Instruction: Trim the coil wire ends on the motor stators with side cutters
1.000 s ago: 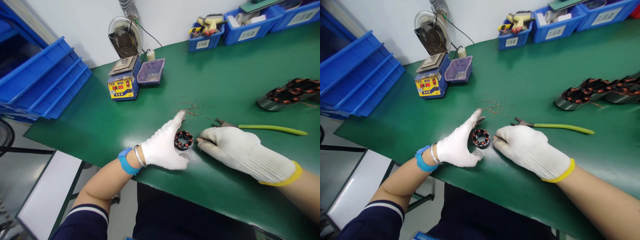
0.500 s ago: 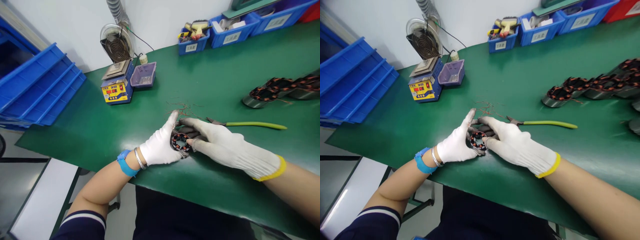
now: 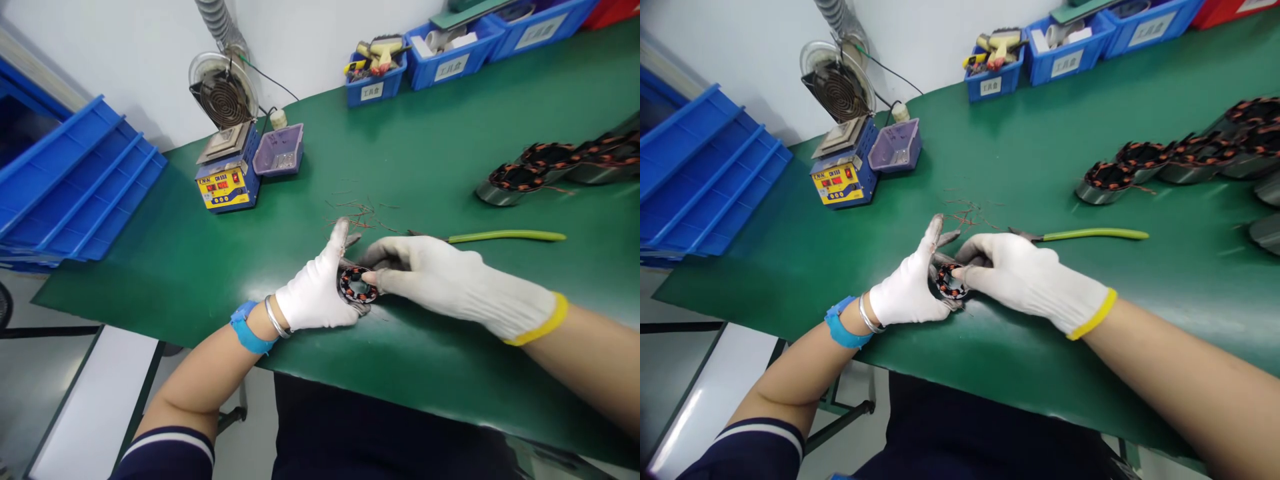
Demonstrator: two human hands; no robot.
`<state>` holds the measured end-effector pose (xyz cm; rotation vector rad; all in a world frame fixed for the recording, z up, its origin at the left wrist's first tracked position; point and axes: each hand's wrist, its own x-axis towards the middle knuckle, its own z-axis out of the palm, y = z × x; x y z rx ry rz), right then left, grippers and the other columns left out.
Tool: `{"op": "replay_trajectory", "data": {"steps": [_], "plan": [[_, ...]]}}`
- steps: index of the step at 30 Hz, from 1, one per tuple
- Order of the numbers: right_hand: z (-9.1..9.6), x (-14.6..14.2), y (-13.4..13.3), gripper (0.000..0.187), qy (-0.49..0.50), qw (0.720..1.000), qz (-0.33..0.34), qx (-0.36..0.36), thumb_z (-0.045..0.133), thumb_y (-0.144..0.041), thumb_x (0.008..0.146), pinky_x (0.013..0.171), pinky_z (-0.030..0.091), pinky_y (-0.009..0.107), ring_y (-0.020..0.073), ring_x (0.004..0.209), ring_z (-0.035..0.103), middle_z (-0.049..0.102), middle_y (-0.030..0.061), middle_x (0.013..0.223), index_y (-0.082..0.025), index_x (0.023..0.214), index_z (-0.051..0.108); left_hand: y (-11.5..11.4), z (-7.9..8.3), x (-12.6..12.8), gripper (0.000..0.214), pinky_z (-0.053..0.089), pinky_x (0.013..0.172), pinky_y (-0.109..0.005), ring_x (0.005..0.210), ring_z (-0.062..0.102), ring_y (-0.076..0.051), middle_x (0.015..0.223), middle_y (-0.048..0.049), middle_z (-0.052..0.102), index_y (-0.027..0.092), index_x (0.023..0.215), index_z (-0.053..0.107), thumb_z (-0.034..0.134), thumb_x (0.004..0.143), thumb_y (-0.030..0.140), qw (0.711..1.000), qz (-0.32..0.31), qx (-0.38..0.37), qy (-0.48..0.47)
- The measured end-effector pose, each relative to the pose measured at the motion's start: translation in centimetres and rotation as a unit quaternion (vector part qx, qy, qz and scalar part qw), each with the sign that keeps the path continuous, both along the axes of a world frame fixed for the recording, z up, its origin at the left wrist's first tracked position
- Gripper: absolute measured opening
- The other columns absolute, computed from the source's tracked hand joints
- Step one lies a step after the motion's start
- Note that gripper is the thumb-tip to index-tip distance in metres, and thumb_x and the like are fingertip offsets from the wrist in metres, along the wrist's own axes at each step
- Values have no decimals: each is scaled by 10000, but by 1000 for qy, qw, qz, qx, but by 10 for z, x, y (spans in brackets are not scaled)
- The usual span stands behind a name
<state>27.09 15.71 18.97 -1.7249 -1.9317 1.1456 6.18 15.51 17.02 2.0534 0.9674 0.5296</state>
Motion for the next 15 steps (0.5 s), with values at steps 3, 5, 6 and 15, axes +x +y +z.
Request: {"op": "replay_trajectory", "data": {"steps": [3,5,6,15], "plan": [[3,-1,-3,256,-32,999,20,7,564,-472,818,558,398,286,181,655,615,702,1,758,-230,803,646,0,2,1,1261,567,998,-454,1240,638,-311,1466,-224,542,143,1619,-145,718,705,240,1000,9,-5,23],[5,7,-5,289,-41,997,65,-11,544,-495,841,514,369,280,159,564,559,661,-8,678,-232,749,619,0,5,2,1263,569,990,-451,1149,682,-298,1325,-163,654,159,1629,-118,727,693,225,999,13,-22,42],[5,12,-5,300,-58,995,83,-19,548,-508,843,496,360,281,154,528,541,649,-11,650,-238,736,621,0,7,2,1262,569,990,-445,1135,687,-296,1264,-143,685,159,1632,-103,731,687,222,999,14,-26,45],[-8,-10,-1,539,8,998,6,55,647,-372,799,782,532,335,249,1003,709,757,-2,1141,-313,1335,651,-1,4,0,1258,594,956,-459,1132,700,-325,1384,-228,603,112,1616,-138,729,716,259,998,29,-4,64]]}}
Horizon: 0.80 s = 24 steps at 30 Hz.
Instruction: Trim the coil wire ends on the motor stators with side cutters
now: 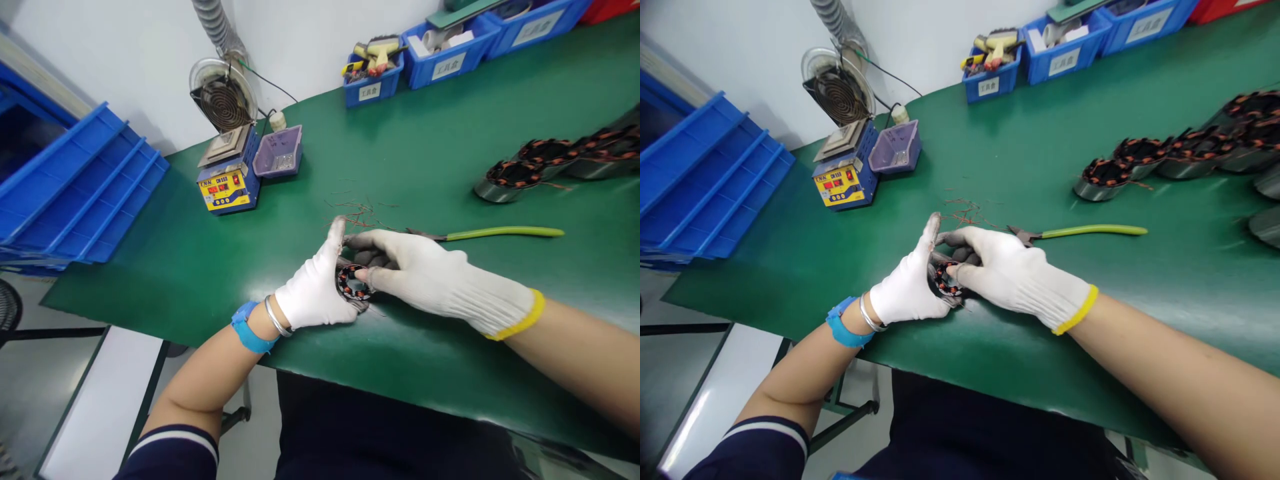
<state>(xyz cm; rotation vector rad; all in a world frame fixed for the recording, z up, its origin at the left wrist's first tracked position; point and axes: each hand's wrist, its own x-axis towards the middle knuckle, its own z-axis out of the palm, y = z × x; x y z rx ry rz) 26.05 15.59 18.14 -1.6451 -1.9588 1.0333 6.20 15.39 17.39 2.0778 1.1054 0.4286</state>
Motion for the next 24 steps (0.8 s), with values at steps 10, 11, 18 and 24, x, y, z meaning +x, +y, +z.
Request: {"op": "replay_trajectory", "data": {"steps": [10,11,18,24], "plan": [[-1,15,8,387,152,985,-1,-83,643,-399,730,624,531,308,217,742,697,764,32,872,-214,1058,728,0,0,1,1293,577,1014,-449,1241,653,-315,1539,-238,467,178,1609,-202,740,726,254,999,-4,-12,-37],[-1,14,8,431,133,988,-15,-79,657,-423,720,637,530,313,223,760,698,760,33,879,-219,1095,718,0,0,0,1293,578,1012,-448,1251,647,-317,1542,-246,459,168,1606,-209,738,730,255,999,-7,-13,-41],[6,-11,-1,188,-59,997,-36,23,639,-420,768,660,438,318,220,828,671,733,-2,949,-256,845,687,0,-1,0,1280,547,1054,-478,1382,536,-353,1629,-272,305,128,1595,-223,723,743,260,999,-27,13,-32],[16,8,-1,164,-177,979,-72,-63,622,-413,803,591,361,334,220,658,625,682,-1,725,-253,789,655,0,0,0,1279,565,982,-417,1118,691,-283,1331,-167,645,149,1620,-153,731,706,284,1000,-2,1,-28]]}}
